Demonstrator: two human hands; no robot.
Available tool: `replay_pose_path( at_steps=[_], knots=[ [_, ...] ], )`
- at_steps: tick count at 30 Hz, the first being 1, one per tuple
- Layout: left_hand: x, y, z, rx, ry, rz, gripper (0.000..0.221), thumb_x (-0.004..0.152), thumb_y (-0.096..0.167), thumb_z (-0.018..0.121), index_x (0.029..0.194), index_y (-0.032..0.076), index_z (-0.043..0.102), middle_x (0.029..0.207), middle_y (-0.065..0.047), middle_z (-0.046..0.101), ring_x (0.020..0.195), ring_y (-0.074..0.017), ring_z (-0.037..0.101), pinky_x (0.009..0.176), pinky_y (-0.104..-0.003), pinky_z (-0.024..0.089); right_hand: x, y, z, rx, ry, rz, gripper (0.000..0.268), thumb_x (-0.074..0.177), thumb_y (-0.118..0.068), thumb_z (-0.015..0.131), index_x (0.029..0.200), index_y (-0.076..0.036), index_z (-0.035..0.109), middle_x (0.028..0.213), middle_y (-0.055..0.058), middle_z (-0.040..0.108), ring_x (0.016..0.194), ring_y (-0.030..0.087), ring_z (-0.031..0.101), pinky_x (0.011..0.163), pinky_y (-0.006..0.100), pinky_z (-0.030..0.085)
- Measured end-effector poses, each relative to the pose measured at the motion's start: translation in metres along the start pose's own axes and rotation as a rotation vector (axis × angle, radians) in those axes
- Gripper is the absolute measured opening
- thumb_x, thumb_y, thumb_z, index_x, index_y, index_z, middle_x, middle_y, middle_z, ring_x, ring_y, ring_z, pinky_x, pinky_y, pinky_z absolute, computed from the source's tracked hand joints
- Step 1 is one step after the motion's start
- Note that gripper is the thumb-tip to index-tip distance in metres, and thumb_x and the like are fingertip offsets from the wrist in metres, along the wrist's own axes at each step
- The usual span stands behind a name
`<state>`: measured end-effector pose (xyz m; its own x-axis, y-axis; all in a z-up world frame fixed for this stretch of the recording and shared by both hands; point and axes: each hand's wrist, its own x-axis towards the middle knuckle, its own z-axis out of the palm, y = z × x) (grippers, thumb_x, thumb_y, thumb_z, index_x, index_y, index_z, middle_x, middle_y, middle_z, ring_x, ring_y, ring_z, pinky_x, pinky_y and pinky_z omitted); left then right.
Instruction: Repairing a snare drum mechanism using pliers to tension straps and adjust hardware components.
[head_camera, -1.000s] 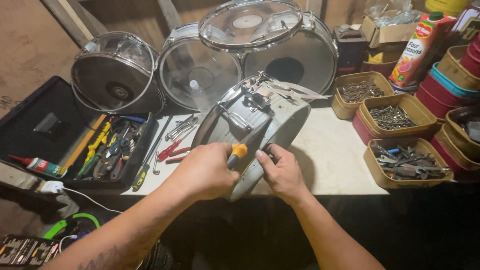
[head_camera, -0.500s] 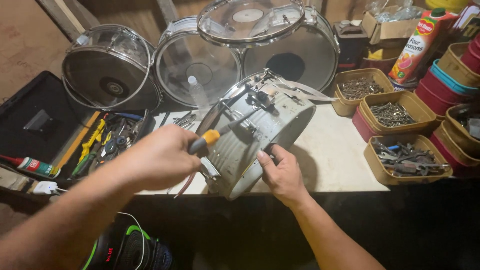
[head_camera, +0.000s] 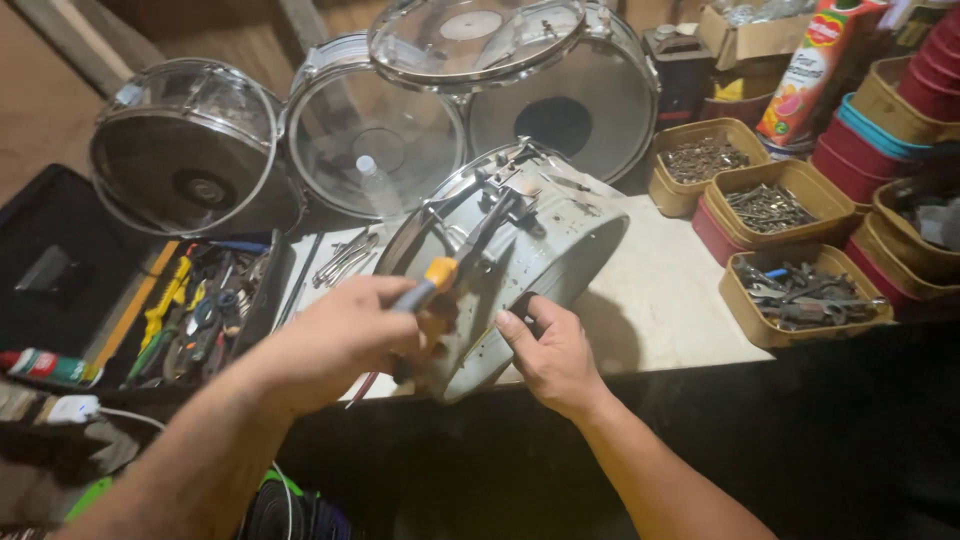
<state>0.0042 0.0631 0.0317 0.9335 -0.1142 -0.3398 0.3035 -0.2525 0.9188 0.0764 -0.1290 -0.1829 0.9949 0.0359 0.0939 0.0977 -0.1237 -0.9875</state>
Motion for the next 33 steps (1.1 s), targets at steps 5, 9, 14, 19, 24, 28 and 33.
replay_pose_path(
  at_steps=[5,9,14,19,24,28,33],
  knots=[
    [0.02,-0.045,-0.021,1.018,0.298,0.413,0.037,0.077,0.017,0.067,0.113,0.012,0.074,0.093,-0.013,0.066,0.083,-0.0359,0.069,0.074,-0.048,0.056,-0.018,-0.027,-0.008,-0.063,-0.009,-0.084,0.025,0.095,-0.035,0.067,0.083,-0.013,0.068,0.064,0.0,0.059,0.065,0.011,0.051,0.061,0.031,0.046],
    [0.027,-0.059,-0.022,1.416,0.585,0.826,0.022,0.09,0.008,0.058,0.108,0.007,0.07,0.089,-0.017,0.055,0.077,-0.0385,0.054,0.067,-0.051,0.048,-0.025,-0.04,-0.02,-0.162,-0.103,-0.22,0.038,0.095,-0.049,0.053,0.086,-0.014,0.065,0.077,-0.001,0.066,0.069,0.012,0.061,0.066,0.032,0.053],
    [0.035,-0.066,-0.025,1.599,0.698,0.758,0.019,0.086,0.013,0.053,0.099,0.01,0.066,0.124,-0.018,0.058,0.1,-0.039,0.058,0.091,-0.059,0.042,-0.023,-0.048,-0.053,0.097,-0.038,-0.138,0.037,0.093,-0.011,0.039,0.12,-0.006,0.064,0.092,0.006,0.063,0.072,0.013,0.054,0.06,0.026,0.046],
    [0.038,-0.069,-0.021,1.623,0.742,0.7,0.025,0.087,0.008,0.051,0.105,0.009,0.067,0.158,-0.029,0.048,0.139,-0.0514,0.049,0.112,-0.076,0.027,-0.018,-0.089,-0.064,0.001,0.078,-0.288,0.034,0.1,-0.008,0.04,0.128,-0.003,0.06,0.077,0.004,0.056,0.069,0.013,0.055,0.065,0.026,0.05],
    [0.038,-0.074,-0.019,1.522,0.673,0.668,0.033,0.07,0.006,0.058,0.102,0.006,0.066,0.153,-0.033,0.047,0.135,-0.0503,0.048,0.105,-0.081,0.029,-0.004,-0.102,-0.062,-0.08,0.285,-0.585,0.021,0.095,-0.004,0.079,0.114,-0.002,0.069,0.103,0.011,0.072,0.089,0.017,0.072,0.08,0.023,0.065],
    [0.037,-0.076,-0.02,1.473,0.659,0.665,0.05,0.059,0.009,0.066,0.109,0.007,0.066,0.154,-0.03,0.045,0.134,-0.0484,0.048,0.104,-0.081,0.029,0.012,-0.096,-0.049,-0.009,0.473,-0.475,0.025,0.085,-0.003,0.087,0.107,-0.002,0.075,0.096,0.01,0.077,0.085,0.014,0.074,0.085,0.022,0.064],
    [0.034,-0.077,-0.022,1.39,0.585,0.615,0.05,0.066,0.003,0.057,0.116,0.005,0.064,0.157,-0.032,0.04,0.137,-0.0481,0.043,0.108,-0.081,0.024,0.01,-0.101,-0.03,-0.05,0.558,-0.335,0.032,0.084,-0.017,0.085,0.111,-0.003,0.076,0.104,0.012,0.079,0.091,0.015,0.077,0.08,0.026,0.068]
  ],
)
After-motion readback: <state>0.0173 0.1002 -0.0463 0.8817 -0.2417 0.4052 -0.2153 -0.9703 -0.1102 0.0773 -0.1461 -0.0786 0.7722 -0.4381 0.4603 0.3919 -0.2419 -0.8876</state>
